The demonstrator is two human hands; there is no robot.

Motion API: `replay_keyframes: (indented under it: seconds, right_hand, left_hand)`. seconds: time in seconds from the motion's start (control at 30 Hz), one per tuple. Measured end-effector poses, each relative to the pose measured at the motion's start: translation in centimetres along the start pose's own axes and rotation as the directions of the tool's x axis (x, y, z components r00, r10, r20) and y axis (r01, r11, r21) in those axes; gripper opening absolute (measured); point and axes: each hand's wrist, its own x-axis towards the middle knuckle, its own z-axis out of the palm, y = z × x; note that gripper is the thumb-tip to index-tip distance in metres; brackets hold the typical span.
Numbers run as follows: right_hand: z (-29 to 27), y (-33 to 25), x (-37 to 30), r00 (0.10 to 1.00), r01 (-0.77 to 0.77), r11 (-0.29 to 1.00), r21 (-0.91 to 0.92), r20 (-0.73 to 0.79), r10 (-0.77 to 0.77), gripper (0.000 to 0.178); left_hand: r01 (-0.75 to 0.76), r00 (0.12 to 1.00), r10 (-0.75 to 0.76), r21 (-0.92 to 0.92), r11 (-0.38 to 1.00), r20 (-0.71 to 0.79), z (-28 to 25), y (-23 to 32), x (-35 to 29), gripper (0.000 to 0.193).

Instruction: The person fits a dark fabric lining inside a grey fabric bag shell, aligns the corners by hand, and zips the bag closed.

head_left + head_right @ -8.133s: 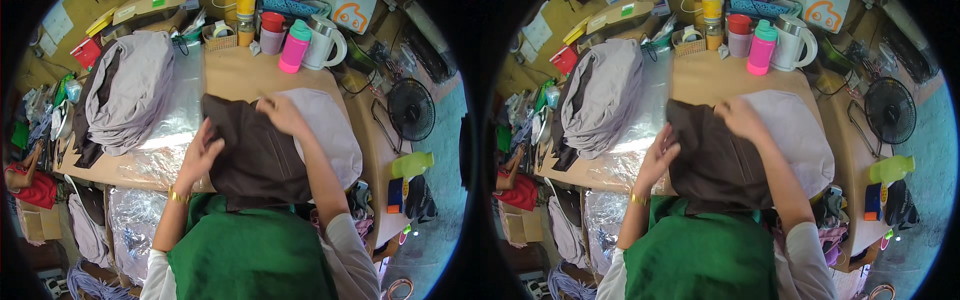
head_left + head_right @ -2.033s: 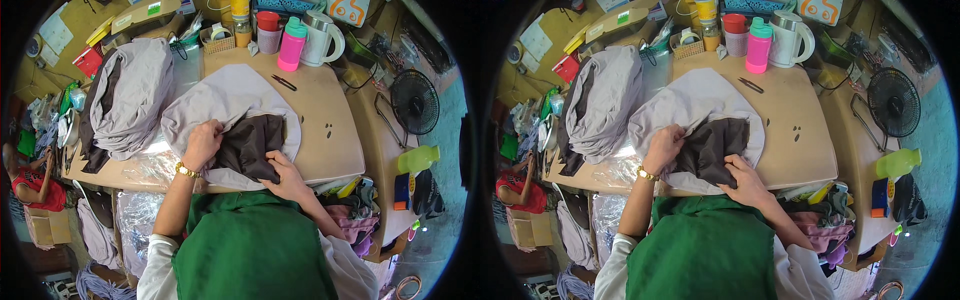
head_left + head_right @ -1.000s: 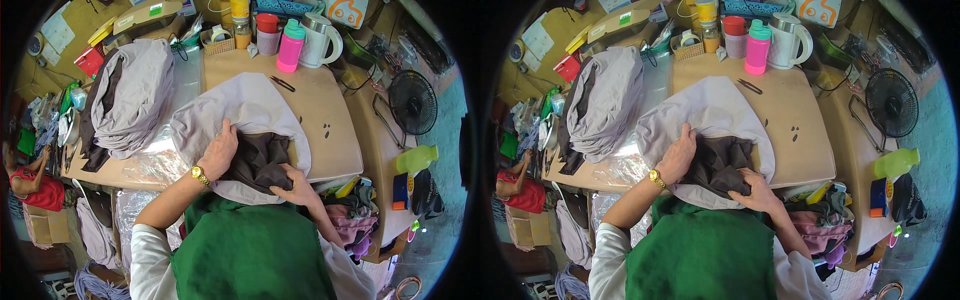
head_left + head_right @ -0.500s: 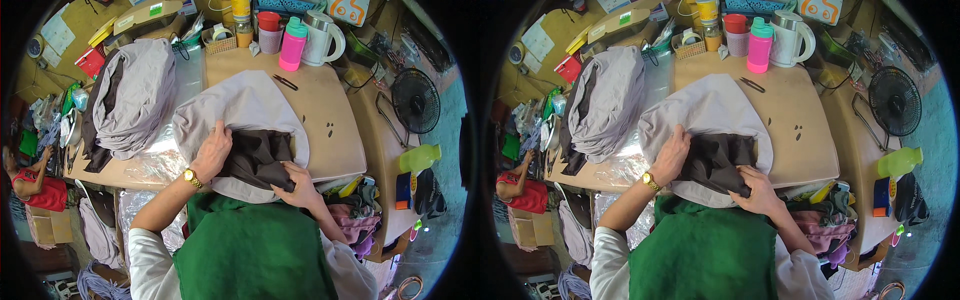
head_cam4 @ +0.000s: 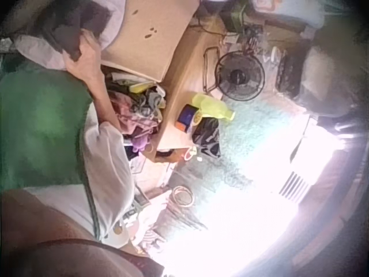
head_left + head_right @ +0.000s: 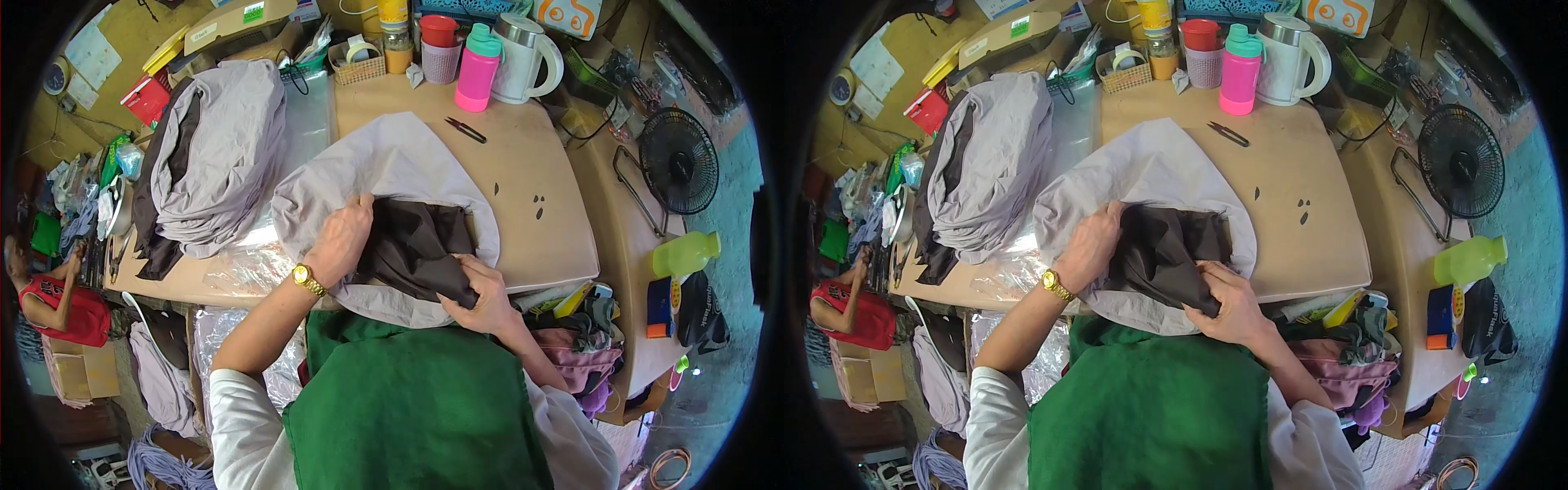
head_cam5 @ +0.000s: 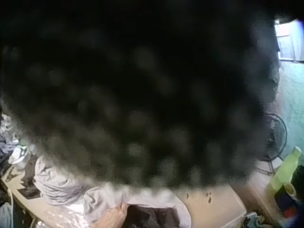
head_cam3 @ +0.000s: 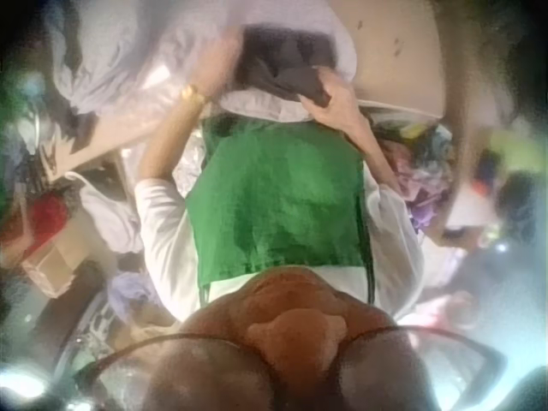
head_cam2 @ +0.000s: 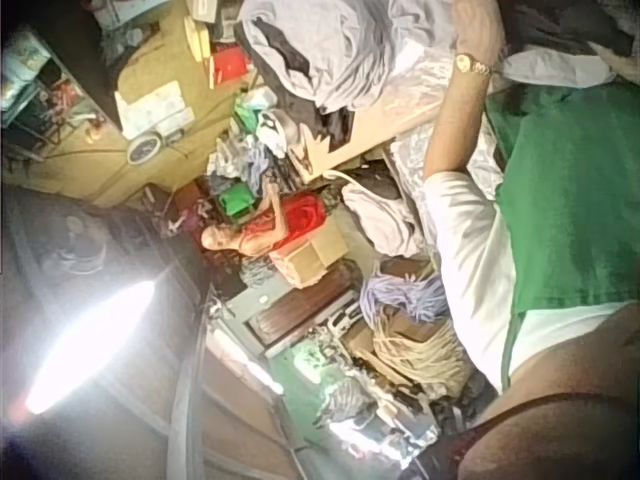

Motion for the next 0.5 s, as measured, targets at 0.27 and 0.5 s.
replay_keyframes:
  seconds: [0.27, 0.5]
  right_hand:
    - [0.5, -0.5, 0.8, 0.974, 0.195, 0.977, -0.09, -0.103, -0.204, 0.036]
    - [0.6, -2.0, 2.2, 0.959, 0.284, 0.944, -0.165, 0.04, -0.282, 0.036]
  left_hand:
    - [-0.132, 0.912, 0.268, 0.396, 0.909, -0.311, -3.1, -0.3, 0.4, 0.024]
    - [0.031, 0.991, -0.073, 0.348, 0.937, 0.108, -1.6, -0.7, 0.4, 0.021]
